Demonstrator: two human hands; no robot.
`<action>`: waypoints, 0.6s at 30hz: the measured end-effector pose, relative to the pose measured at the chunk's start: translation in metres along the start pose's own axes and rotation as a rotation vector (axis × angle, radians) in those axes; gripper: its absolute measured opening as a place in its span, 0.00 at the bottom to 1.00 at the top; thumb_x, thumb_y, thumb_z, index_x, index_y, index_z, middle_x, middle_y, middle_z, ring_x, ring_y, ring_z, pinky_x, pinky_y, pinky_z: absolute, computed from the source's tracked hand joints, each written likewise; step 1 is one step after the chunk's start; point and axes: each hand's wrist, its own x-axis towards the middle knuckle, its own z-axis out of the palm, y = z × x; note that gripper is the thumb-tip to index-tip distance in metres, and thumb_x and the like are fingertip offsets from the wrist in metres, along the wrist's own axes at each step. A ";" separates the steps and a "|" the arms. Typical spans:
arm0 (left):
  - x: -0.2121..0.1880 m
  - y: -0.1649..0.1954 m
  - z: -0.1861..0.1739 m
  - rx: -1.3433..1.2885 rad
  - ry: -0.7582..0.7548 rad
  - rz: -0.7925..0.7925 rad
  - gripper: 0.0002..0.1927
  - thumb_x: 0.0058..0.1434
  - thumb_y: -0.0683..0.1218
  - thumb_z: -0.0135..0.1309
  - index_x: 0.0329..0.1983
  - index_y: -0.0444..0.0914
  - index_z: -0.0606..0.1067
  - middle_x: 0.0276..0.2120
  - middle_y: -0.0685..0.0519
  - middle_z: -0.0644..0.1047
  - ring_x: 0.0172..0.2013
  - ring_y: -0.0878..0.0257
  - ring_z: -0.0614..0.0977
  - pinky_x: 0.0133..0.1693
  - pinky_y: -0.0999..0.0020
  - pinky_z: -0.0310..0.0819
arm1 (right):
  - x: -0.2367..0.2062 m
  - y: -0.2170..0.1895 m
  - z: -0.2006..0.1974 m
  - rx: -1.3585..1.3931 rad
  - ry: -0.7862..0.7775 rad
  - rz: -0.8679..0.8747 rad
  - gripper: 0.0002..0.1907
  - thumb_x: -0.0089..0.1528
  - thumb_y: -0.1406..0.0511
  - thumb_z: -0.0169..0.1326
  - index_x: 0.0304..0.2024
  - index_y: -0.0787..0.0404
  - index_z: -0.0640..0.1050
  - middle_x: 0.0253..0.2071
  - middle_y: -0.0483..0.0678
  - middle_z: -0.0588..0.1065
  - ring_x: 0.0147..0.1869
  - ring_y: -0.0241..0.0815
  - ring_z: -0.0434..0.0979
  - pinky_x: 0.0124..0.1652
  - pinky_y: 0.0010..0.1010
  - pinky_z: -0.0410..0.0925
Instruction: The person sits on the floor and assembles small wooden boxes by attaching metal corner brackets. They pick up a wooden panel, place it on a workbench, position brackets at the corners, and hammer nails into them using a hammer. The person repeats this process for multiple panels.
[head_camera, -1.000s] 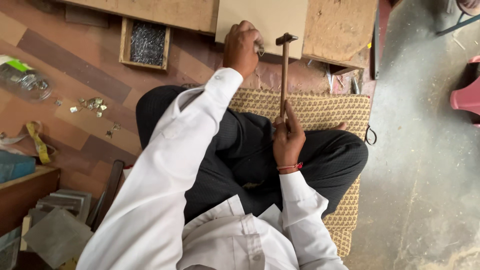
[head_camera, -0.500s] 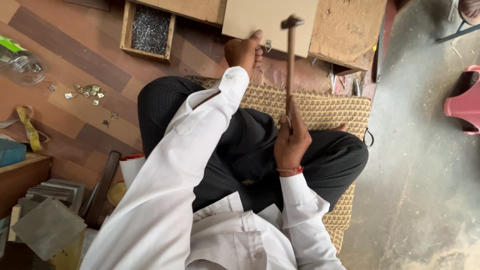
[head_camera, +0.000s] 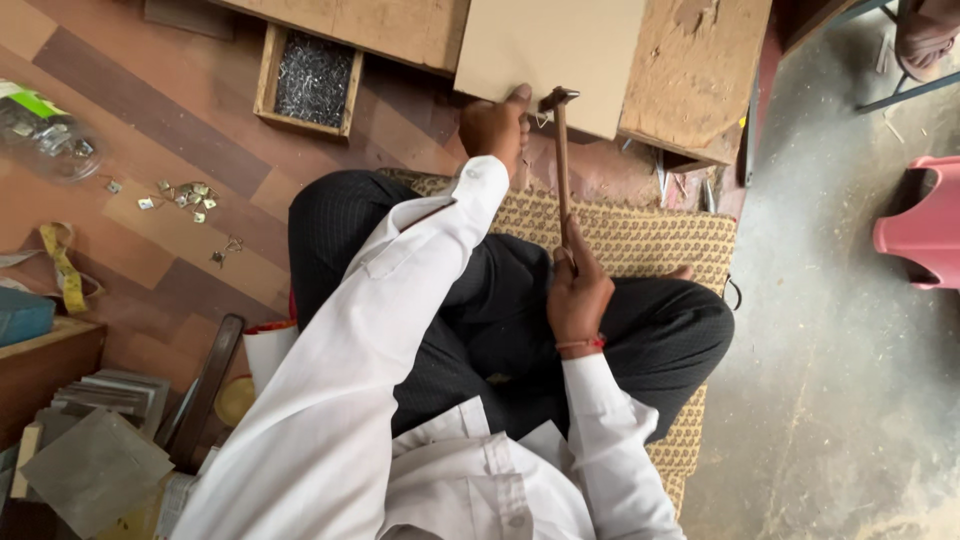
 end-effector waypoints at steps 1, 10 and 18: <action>0.000 -0.001 0.000 0.036 0.022 -0.006 0.16 0.56 0.46 0.66 0.21 0.32 0.75 0.16 0.48 0.77 0.13 0.64 0.75 0.15 0.68 0.68 | -0.002 0.001 0.000 0.020 0.055 -0.024 0.24 0.66 0.77 0.56 0.65 0.62 0.76 0.44 0.57 0.80 0.45 0.42 0.81 0.43 0.32 0.74; 0.004 -0.007 0.004 0.007 0.037 0.064 0.17 0.55 0.46 0.67 0.20 0.30 0.75 0.16 0.47 0.77 0.13 0.63 0.76 0.15 0.67 0.68 | -0.004 0.003 -0.001 -0.007 0.078 -0.003 0.25 0.68 0.75 0.56 0.67 0.59 0.75 0.49 0.59 0.81 0.48 0.47 0.83 0.46 0.32 0.75; 0.006 -0.014 0.001 -0.027 0.034 0.074 0.16 0.53 0.47 0.67 0.20 0.32 0.77 0.16 0.49 0.78 0.14 0.64 0.77 0.15 0.69 0.70 | 0.001 0.005 0.000 0.045 0.044 0.003 0.23 0.67 0.74 0.54 0.66 0.60 0.73 0.54 0.61 0.80 0.50 0.50 0.86 0.44 0.35 0.76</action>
